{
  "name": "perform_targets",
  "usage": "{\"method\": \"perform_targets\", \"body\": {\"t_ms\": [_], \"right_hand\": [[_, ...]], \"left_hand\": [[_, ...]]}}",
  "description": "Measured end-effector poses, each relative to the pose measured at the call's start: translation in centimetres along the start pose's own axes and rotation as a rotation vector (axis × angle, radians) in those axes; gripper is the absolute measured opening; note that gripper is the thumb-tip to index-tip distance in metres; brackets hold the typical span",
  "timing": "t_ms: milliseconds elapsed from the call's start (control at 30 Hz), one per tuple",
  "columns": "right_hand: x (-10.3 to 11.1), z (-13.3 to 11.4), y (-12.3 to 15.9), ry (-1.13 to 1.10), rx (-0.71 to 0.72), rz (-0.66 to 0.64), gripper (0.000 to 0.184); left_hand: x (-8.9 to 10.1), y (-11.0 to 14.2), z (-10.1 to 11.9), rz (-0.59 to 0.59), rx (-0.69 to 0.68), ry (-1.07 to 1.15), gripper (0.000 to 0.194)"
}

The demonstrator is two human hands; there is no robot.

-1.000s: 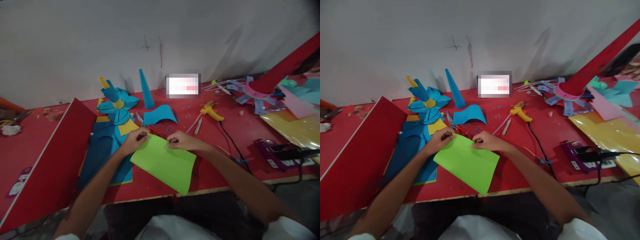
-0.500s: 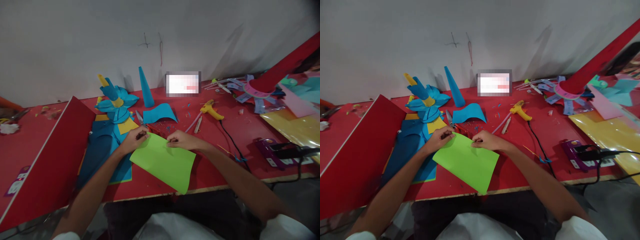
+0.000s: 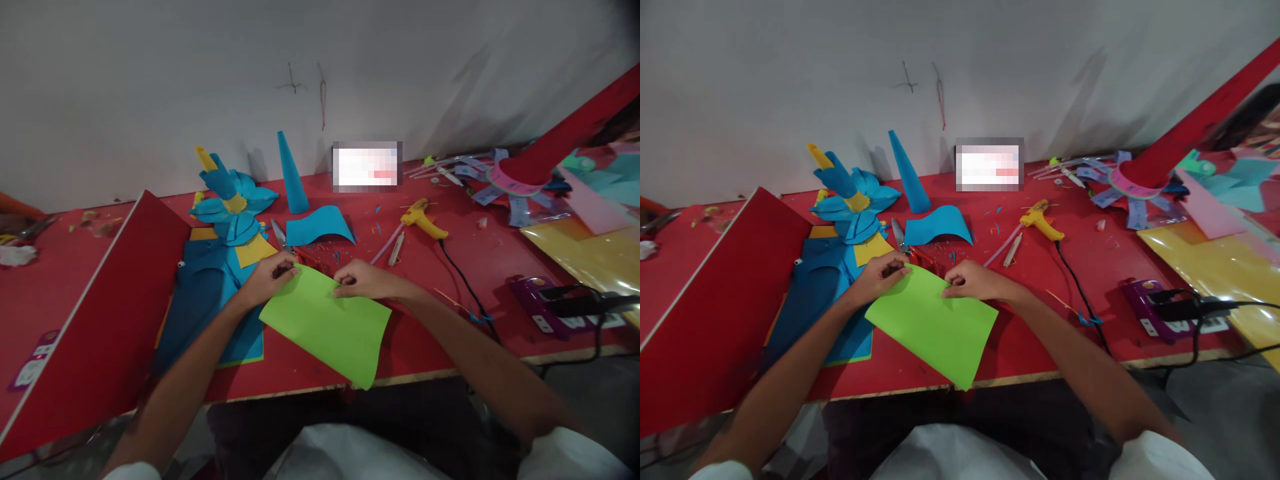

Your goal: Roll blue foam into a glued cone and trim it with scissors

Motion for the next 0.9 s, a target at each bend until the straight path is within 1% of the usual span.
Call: {"method": "perform_targets", "body": {"t_ms": [267, 433, 733, 900], "right_hand": [[-0.08, 0.16, 0.02, -0.025, -0.019, 0.028, 0.055], [-0.04, -0.04, 0.08, -0.027, -0.021, 0.017, 0.054], [0.0, 0.25, 0.04, -0.004, -0.019, -0.003, 0.052], [0.08, 0.21, 0.09, -0.019, -0.033, -0.013, 0.051]], "left_hand": [[0.01, 0.1, 0.16, -0.016, -0.004, 0.02, 0.026], [-0.02, 0.04, -0.05, -0.013, -0.017, 0.027, 0.026], [-0.07, -0.01, -0.01, -0.013, 0.008, 0.006, 0.032], [-0.08, -0.04, -0.1, -0.019, 0.012, 0.009, 0.031]]}}
Point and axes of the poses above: each hand's wrist, its own y-axis away from the middle knuckle, its own x-axis out of the back of the hand, z = x × y, the point moved 2 cm from there along -y, towards the middle knuckle, and after that the axes turned 15 degrees about x, right-handed, at the moved point
